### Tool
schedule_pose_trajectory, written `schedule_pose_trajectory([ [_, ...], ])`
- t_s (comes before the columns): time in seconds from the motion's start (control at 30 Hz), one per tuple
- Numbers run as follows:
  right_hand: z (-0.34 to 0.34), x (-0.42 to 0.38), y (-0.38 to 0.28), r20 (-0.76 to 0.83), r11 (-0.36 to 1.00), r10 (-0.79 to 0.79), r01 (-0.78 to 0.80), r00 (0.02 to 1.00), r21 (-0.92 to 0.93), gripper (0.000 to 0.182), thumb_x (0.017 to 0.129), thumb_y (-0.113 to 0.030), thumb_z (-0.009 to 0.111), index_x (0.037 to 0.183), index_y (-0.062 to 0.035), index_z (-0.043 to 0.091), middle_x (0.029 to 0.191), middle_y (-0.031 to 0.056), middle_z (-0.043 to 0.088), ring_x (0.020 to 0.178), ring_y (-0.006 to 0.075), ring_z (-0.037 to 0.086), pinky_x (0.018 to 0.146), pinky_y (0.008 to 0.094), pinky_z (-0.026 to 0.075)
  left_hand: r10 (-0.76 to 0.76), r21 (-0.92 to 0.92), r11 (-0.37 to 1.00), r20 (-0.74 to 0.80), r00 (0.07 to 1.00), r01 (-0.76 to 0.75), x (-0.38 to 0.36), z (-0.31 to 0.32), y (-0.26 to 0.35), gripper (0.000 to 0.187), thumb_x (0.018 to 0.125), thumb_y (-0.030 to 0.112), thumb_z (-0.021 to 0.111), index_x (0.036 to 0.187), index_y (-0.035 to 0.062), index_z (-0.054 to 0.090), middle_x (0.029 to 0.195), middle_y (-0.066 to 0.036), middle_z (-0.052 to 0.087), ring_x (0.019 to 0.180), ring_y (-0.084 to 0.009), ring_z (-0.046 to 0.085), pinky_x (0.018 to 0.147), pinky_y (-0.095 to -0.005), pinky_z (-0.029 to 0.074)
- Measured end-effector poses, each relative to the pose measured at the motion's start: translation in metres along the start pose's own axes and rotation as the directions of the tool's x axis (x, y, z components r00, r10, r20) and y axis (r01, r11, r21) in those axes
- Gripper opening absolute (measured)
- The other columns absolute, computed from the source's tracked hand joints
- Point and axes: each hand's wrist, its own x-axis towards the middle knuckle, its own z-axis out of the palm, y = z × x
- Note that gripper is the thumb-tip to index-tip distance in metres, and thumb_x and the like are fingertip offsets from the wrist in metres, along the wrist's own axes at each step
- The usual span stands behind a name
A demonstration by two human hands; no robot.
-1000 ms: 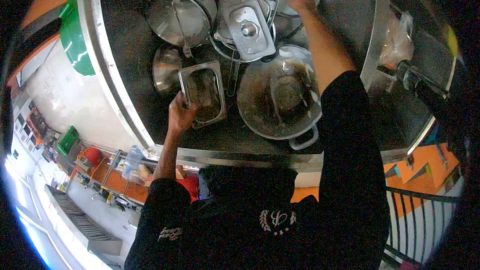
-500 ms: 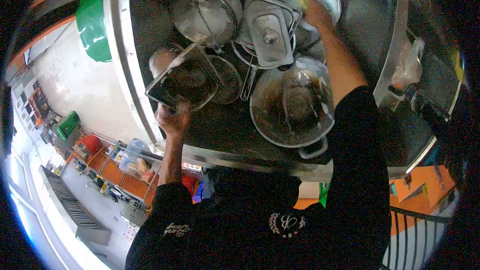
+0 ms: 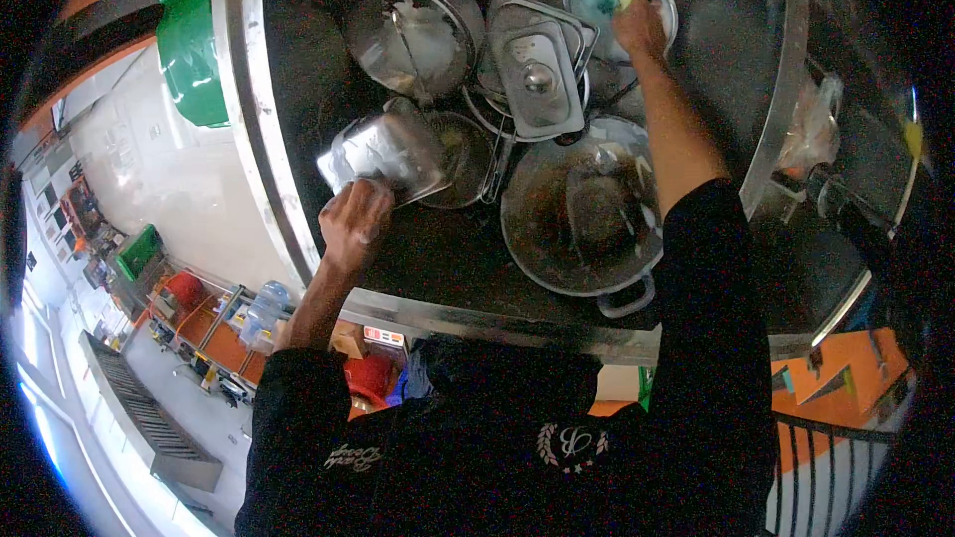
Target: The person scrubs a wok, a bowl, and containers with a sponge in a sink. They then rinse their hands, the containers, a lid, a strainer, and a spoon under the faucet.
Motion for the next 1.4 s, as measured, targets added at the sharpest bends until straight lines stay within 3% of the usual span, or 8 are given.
schedule_pose_trajectory([
  [0.13, 0.002, 0.003, 0.003, -0.054, 0.994, 0.083, -0.087, 0.995, -0.073, 0.065, 0.080, -0.020, 0.063, 0.135, -0.0128, 0.030, 0.114, 0.0268, 0.052, 0.102, 0.0400, 0.055, 0.083, 0.0485, 0.045, -0.073, 0.048, 0.996, -0.049, 0.996, 0.076, 0.002, 0.004, 0.000, 0.019, 0.066, 0.008, 0.065, 0.083, 0.0129, 0.059, 0.082, -0.004, 0.054, 0.067, -0.0180, 0.057, 0.046, -0.0306, 0.048],
  [0.27, 0.005, -0.013, -0.009, -0.203, 0.781, -0.594, 0.497, 0.778, -0.379, 0.046, 0.081, -0.014, 0.060, 0.125, -0.0112, 0.046, 0.117, 0.0167, 0.051, 0.105, 0.0351, 0.051, 0.084, 0.0463, 0.045, -0.290, -0.112, 0.956, -0.218, 0.932, 0.272, 0.005, 0.017, -0.001, 0.023, 0.062, -0.002, 0.062, 0.081, 0.0094, 0.060, 0.080, -0.007, 0.054, 0.066, -0.0231, 0.057, 0.048, -0.0353, 0.049],
  [0.43, 0.013, -0.018, -0.004, -0.032, 0.830, -0.368, 0.313, 0.929, -0.462, 0.043, 0.086, -0.017, 0.048, 0.128, -0.0204, 0.047, 0.130, 0.0151, 0.044, 0.117, 0.0356, 0.043, 0.090, 0.0525, 0.038, -0.747, -0.269, 0.660, -0.133, 0.652, 0.701, 0.010, 0.023, -0.001, 0.012, 0.065, -0.004, 0.056, 0.076, -0.0007, 0.053, 0.071, -0.014, 0.052, 0.065, -0.0305, 0.053, 0.061, -0.0349, 0.043],
  [0.67, 0.021, -0.020, -0.004, -0.402, 0.973, -0.209, 0.148, 0.891, -0.177, 0.069, 0.078, 0.002, 0.054, 0.140, -0.0131, 0.027, 0.138, 0.0242, 0.032, 0.122, 0.0425, 0.037, 0.100, 0.0461, 0.035, -0.859, -0.788, 0.225, 0.117, 0.498, 0.573, 0.002, 0.024, -0.008, 0.018, 0.067, 0.003, 0.058, 0.084, -0.0042, 0.055, 0.079, -0.011, 0.060, 0.074, -0.0164, 0.055, 0.071, -0.0316, 0.046],
  [0.97, -0.017, 0.005, -0.002, 0.056, 0.904, -0.041, 0.061, 0.998, -0.422, 0.044, 0.077, -0.018, 0.057, 0.120, -0.0110, 0.055, 0.124, 0.0124, 0.053, 0.115, 0.0325, 0.049, 0.095, 0.0439, 0.040, -0.806, -0.539, 0.508, -0.023, 0.591, 0.672, 0.009, 0.017, 0.012, 0.013, 0.070, 0.008, 0.061, 0.079, -0.0001, 0.055, 0.067, -0.013, 0.059, 0.060, -0.0195, 0.058, 0.058, -0.0308, 0.047],
  [1.1, 0.014, 0.029, 0.051, 0.009, 0.981, 0.081, -0.081, 0.997, 0.176, 0.038, 0.083, -0.023, 0.060, 0.117, -0.0071, 0.055, 0.106, 0.0111, 0.062, 0.097, 0.0244, 0.059, 0.082, 0.0359, 0.049, -0.718, -0.435, 0.663, -0.139, 0.682, 0.610, 0.000, 0.018, 0.017, 0.013, 0.070, 0.007, 0.061, 0.075, -0.0001, 0.052, 0.058, -0.013, 0.050, 0.047, -0.0240, 0.049, 0.048, -0.0321, 0.042],
  [1.2, -0.021, -0.017, 0.024, 0.287, 0.104, 0.283, -0.326, 0.915, 0.940, 0.030, 0.087, -0.020, 0.056, 0.112, -0.0033, 0.056, 0.103, 0.0094, 0.063, 0.095, 0.0232, 0.060, 0.079, 0.0378, 0.050, -0.780, -0.549, 0.557, -0.089, 0.619, 0.623, -0.004, 0.016, 0.029, 0.017, 0.073, 0.012, 0.062, 0.081, -0.0001, 0.052, 0.066, -0.012, 0.056, 0.060, -0.0228, 0.055, 0.061, -0.0334, 0.046],
  [1.4, -0.130, -0.132, -0.084, 0.280, -0.463, -0.311, -0.402, 0.908, 0.790, 0.035, 0.090, -0.025, 0.053, 0.121, -0.0127, 0.049, 0.113, 0.0144, 0.058, 0.100, 0.0302, 0.058, 0.086, 0.0476, 0.049, -0.784, -0.787, 0.479, -0.184, 0.593, 0.389, -0.001, 0.011, 0.061, 0.016, 0.073, 0.009, 0.057, 0.083, -0.0038, 0.055, 0.074, -0.012, 0.056, 0.069, -0.0223, 0.055, 0.067, -0.0345, 0.045],
])
